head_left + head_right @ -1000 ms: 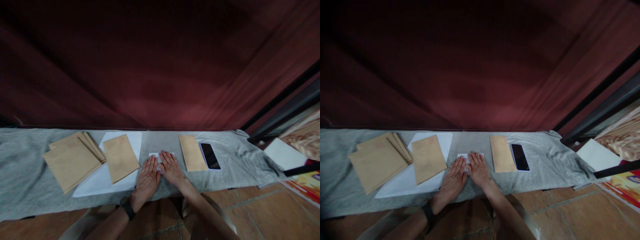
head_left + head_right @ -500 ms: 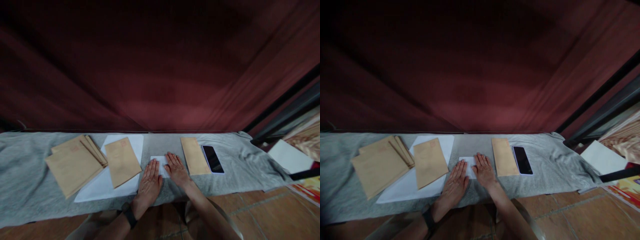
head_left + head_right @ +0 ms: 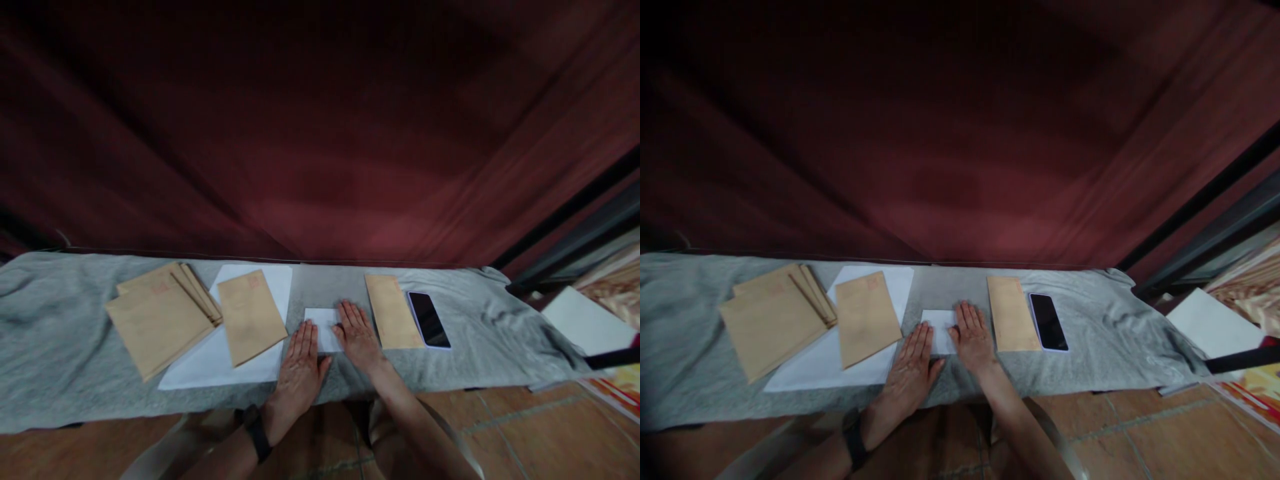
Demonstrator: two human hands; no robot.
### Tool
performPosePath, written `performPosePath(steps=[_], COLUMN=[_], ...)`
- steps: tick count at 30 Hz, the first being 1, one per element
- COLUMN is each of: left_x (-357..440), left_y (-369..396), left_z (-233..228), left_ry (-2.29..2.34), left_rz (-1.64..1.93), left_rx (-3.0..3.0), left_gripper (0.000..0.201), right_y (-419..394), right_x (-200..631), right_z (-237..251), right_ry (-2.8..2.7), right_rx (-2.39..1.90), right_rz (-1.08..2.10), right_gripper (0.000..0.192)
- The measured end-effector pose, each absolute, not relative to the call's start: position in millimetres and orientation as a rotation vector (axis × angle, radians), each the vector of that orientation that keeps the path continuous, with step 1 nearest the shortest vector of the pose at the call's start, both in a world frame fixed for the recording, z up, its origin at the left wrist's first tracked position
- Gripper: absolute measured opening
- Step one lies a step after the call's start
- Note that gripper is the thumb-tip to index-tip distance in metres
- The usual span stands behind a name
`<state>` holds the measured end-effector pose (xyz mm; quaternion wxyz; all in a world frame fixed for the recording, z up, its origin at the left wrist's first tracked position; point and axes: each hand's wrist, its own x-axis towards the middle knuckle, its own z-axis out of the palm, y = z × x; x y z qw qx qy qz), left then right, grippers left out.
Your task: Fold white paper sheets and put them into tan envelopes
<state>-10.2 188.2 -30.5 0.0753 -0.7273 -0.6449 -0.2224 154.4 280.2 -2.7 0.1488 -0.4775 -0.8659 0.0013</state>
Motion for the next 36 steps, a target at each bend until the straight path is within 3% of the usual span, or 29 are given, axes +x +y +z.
performPosePath(steps=[10, 17, 22, 25, 28, 32, 36], left_x=[-11, -31, -105, -137, -141, -127, -124], left_y=[184, 193, 211, 214, 210, 205, 203], left_z=[-29, 21, 46, 43, 41, 49, 58], left_ry=[-1.906, -1.955, -2.285, -2.539, -2.618, -2.694, -2.723], left_rz=[-0.645, -0.55, -0.687, -0.465, -0.218, -0.037, 0.051], left_rx=[-2.198, -2.334, -1.812, -1.693, -1.848, -1.976, -2.118], left_gripper=[0.069, 0.045, 0.06, 0.079, 0.086, 0.087, 0.093], right_y=[269, 270, 272, 273, 275, 276, 261], right_x=[143, 143, 142, 143, 140, 121, 85], right_z=[-8, -6, -8, -6, 0, 12, 14], right_ry=[-2.575, -2.567, -2.578, -2.58, -2.536, -2.308, -1.937], right_rx=[-1.244, -1.256, -1.253, -1.261, -1.282, -1.251, -1.211], right_rz=[0.082, 0.09, 0.102, 0.119, 0.185, 0.535, 1.277], right_gripper=[0.054, 0.053, 0.053, 0.053, 0.05, 0.045, 0.036])
